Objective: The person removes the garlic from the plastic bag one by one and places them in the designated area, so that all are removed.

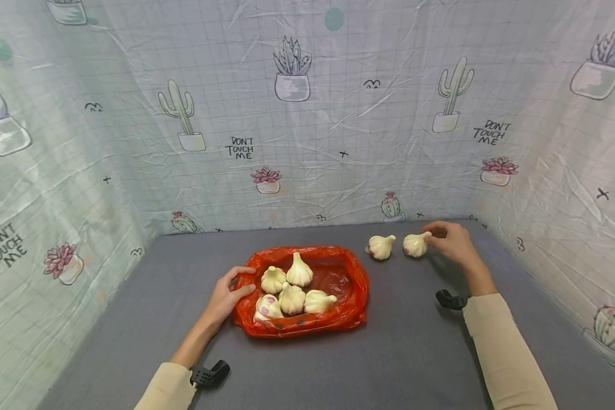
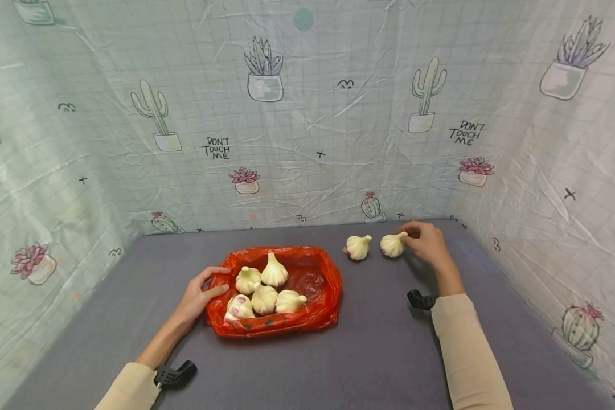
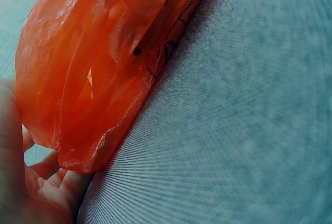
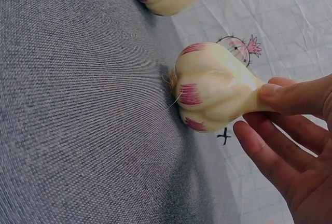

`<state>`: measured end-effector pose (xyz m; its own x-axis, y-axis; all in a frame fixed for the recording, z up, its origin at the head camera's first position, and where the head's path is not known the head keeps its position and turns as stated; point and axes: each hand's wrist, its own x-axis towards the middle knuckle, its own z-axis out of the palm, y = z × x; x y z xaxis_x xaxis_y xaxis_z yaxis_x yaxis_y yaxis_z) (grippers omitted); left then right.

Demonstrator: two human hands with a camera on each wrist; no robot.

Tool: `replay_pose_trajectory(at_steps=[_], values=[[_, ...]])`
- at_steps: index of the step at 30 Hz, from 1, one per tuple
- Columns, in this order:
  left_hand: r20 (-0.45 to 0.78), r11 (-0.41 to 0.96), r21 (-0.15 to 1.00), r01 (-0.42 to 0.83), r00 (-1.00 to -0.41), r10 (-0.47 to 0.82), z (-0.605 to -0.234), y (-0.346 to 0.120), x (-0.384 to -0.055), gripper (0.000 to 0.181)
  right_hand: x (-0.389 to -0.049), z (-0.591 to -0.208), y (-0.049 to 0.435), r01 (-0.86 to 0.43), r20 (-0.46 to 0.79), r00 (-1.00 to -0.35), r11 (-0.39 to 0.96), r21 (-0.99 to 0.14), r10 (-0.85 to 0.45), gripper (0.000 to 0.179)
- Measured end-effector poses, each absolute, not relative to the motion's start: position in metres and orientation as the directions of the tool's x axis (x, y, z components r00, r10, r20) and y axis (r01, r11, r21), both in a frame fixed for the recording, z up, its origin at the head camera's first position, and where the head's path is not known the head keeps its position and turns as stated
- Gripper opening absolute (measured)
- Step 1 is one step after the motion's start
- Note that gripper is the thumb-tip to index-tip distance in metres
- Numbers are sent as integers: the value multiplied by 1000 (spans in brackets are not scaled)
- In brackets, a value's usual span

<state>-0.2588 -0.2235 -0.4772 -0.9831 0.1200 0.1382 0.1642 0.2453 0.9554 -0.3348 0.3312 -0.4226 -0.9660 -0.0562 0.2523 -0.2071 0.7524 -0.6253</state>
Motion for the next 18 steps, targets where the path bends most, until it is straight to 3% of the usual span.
replay_pose_trajectory(at_steps=[18], values=[[150, 243, 954, 177, -981, 125, -478, -224, -261, 38, -333, -419, 331, -209, 247, -967, 760, -615, -66, 30]])
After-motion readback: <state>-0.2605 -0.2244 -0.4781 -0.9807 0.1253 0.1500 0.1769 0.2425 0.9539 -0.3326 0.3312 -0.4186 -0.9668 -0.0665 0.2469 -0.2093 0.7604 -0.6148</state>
